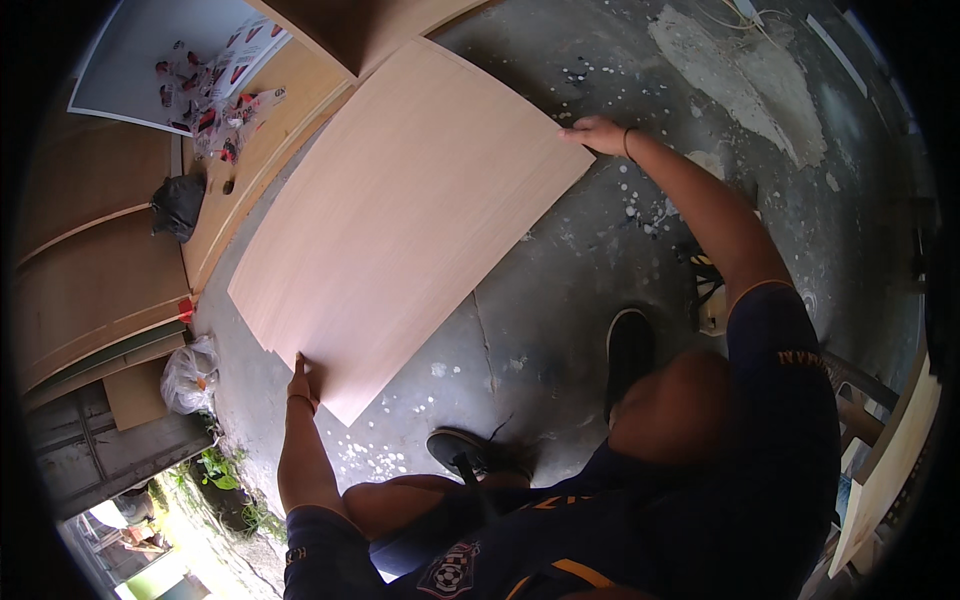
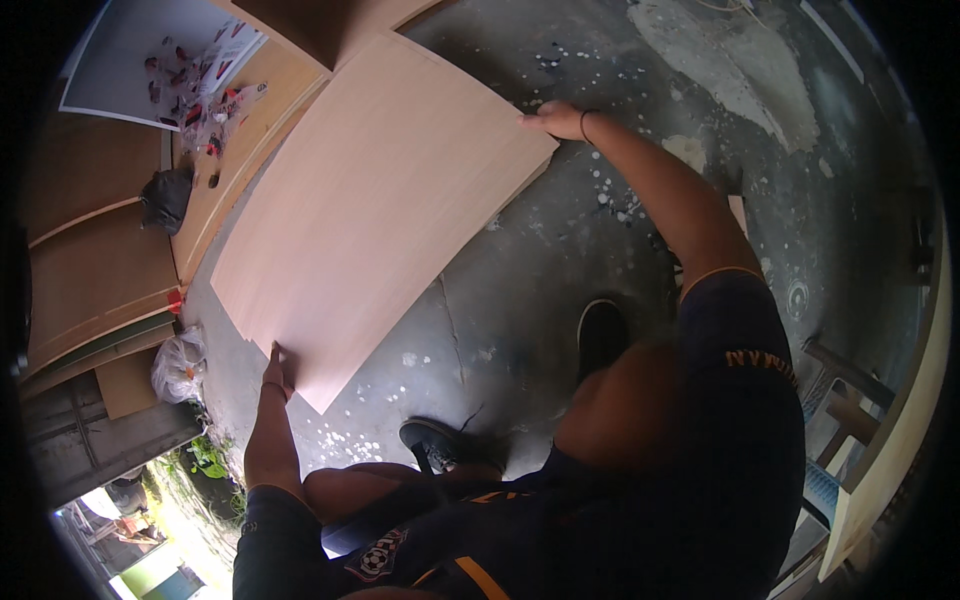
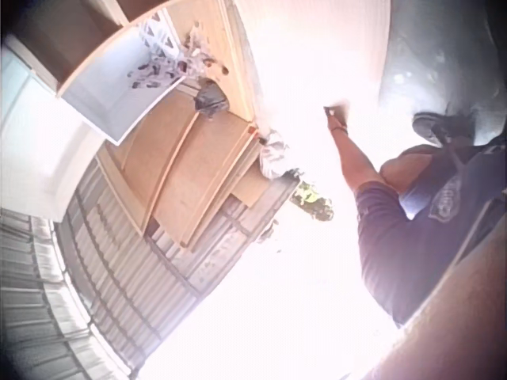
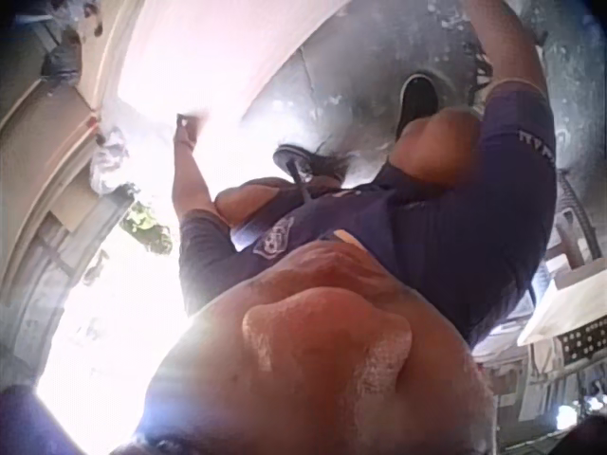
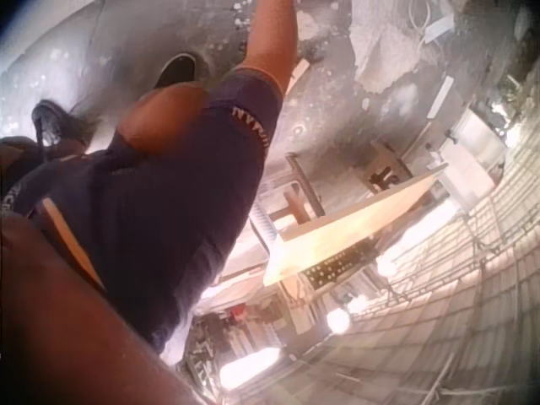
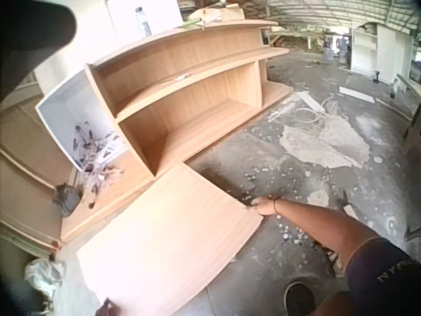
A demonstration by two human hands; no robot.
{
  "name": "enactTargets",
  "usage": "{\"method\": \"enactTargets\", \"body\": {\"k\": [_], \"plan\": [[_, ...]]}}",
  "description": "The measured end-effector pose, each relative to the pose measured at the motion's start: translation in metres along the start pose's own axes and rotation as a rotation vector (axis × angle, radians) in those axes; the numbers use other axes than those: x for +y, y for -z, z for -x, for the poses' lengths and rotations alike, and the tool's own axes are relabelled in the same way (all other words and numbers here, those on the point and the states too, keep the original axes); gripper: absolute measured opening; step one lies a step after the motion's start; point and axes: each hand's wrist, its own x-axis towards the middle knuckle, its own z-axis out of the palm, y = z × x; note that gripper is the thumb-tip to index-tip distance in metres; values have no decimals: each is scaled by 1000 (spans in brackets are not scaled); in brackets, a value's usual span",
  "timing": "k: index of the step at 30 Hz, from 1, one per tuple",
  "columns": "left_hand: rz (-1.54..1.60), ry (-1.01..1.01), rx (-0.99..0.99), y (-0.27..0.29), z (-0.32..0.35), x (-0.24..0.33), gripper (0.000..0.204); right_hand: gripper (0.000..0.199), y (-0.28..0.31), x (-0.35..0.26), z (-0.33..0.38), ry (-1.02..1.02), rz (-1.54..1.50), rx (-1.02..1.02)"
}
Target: The person pours glue from a bottle onto a board and spreads it evenly across the surface using a plastic scraper.
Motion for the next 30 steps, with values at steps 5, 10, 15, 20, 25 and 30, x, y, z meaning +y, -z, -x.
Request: {"method": "enactTargets", "body": {"k": [5,10,15,20,25,30], "plan": [[16,-2,25,11,-39,-11,74,51,-22,-5,-34,20,-174,231],[13,11,13,66,-23,-41,91,47,-56,-29,46,-18,-115,116],[-109,212,-295,69,12,-46,81,36,-68,7,129,40,-343,-30],[-337,361,-243,60,38,-46,82,35,-59,18,162,-70,-374,-112],[-273,88,-35,53,35,-24,74,46,-44,4,133,-89,-256,2],[-325,-73,273,58,-17,-13,63,74,-35,-67,55,218,279,305]]}}
